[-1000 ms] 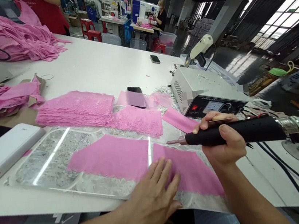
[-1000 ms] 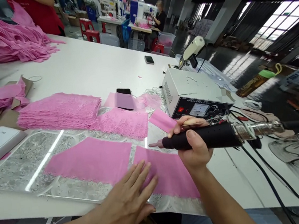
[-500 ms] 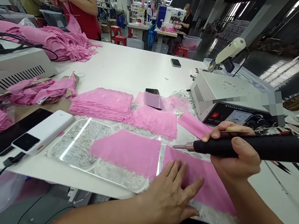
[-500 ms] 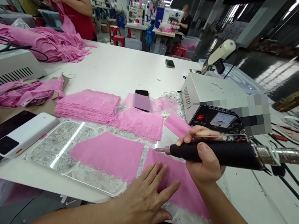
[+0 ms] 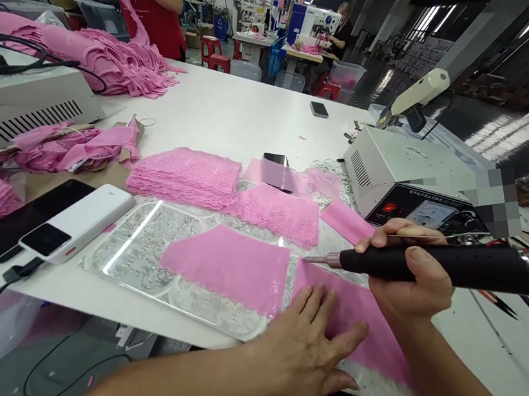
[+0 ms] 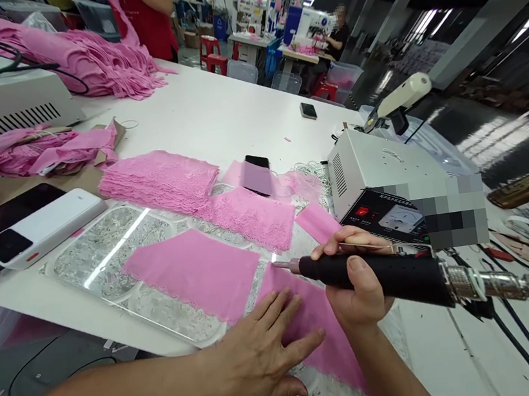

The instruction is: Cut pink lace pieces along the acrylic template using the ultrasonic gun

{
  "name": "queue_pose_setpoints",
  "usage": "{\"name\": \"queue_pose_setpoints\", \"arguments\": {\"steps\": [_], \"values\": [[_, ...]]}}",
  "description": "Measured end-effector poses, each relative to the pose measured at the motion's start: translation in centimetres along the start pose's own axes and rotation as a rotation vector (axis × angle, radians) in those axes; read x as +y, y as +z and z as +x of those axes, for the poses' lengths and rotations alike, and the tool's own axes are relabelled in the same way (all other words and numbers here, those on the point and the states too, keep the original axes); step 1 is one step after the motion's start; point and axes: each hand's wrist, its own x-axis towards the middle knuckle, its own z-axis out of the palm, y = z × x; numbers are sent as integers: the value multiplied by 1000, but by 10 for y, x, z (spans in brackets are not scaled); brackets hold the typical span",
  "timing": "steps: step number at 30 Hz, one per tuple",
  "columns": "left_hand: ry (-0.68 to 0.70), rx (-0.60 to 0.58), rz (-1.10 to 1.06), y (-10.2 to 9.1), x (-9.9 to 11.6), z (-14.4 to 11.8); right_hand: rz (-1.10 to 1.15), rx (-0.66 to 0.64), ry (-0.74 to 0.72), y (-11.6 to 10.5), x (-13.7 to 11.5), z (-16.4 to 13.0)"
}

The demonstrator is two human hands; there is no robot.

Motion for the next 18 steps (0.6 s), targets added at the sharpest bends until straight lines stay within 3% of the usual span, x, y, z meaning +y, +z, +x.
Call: {"name": "queue_pose_setpoints", "arguments": {"steps": [18], "values": [[2, 4, 3, 5, 1, -2, 61, -48, 0, 1, 3, 0]]}}
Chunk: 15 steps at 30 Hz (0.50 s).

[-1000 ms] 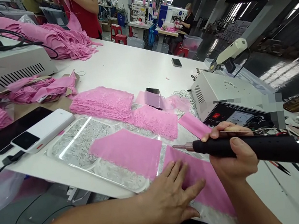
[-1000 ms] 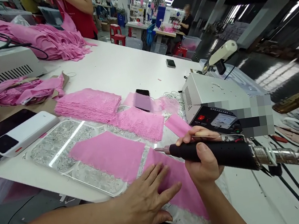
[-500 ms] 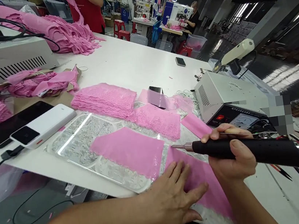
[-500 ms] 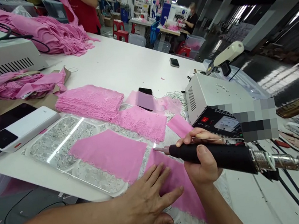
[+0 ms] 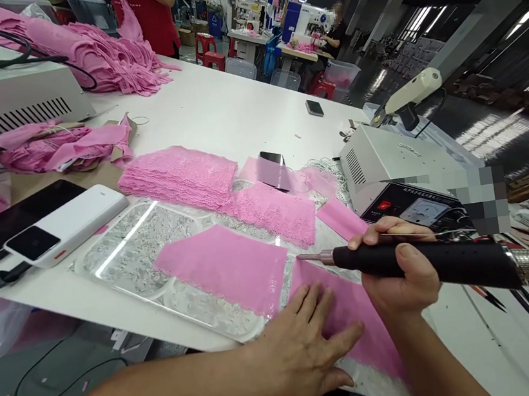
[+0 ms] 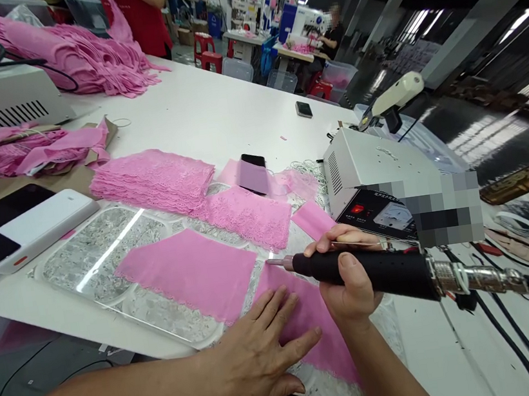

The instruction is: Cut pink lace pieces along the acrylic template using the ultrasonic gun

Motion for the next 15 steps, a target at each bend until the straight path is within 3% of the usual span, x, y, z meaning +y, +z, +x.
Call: {"name": "queue_pose_setpoints", "arguments": {"steps": [6, 12, 15], "values": [[-18, -29, -33, -2, 0, 1, -20, -22, -34, -2, 2, 1], [71, 105, 45, -4, 6, -8, 18, -19, 36, -8, -9, -2], [117, 113, 18, -8, 8, -12, 26, -73, 86, -9, -14, -8]]}}
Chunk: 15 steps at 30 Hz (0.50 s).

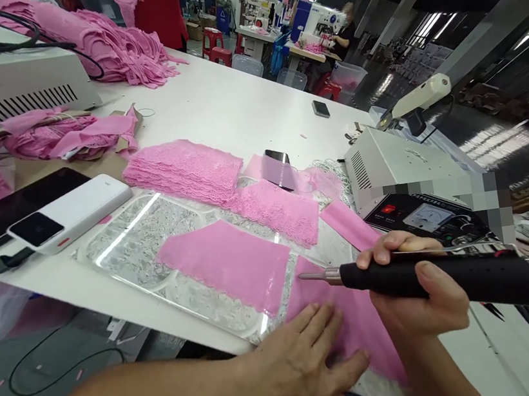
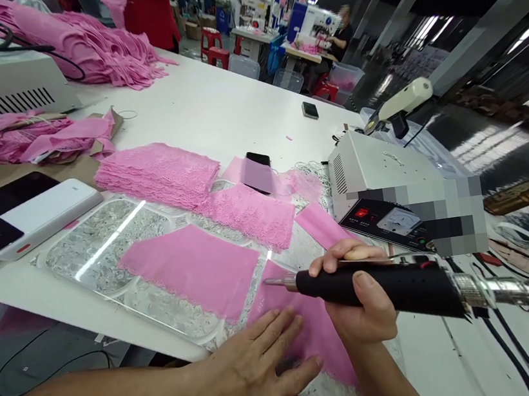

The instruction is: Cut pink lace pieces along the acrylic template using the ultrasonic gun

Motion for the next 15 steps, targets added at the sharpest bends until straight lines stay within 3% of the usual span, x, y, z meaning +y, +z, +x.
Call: {"name": "queue_pose_setpoints", "arguments": {"steps": [15], "values": [[12, -2, -24, 2, -2, -4, 10, -60, 15, 5, 1, -6]]}}
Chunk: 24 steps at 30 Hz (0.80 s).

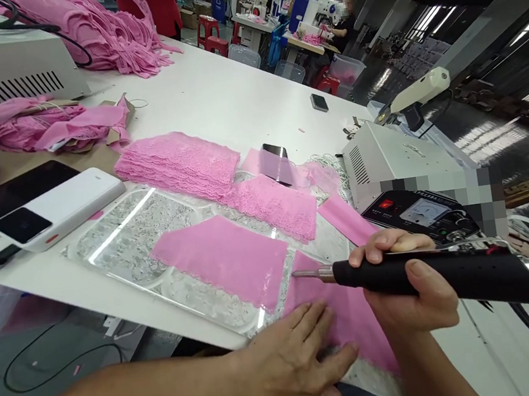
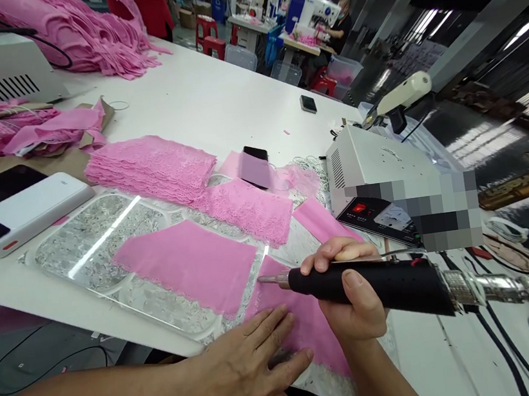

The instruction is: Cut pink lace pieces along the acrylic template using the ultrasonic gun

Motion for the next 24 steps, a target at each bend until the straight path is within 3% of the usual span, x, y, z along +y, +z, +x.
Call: {"name": "queue_pose_setpoints", "arguments": {"steps": [10, 15, 24], "values": [[25, 14, 18, -1, -1, 1, 46, 5, 66, -3, -6, 0], [39, 14, 14, 0, -1, 1, 59, -56, 125, -1, -12, -8], [38, -10, -10, -3, -2, 2, 45, -92, 91, 2, -9, -11]]}}
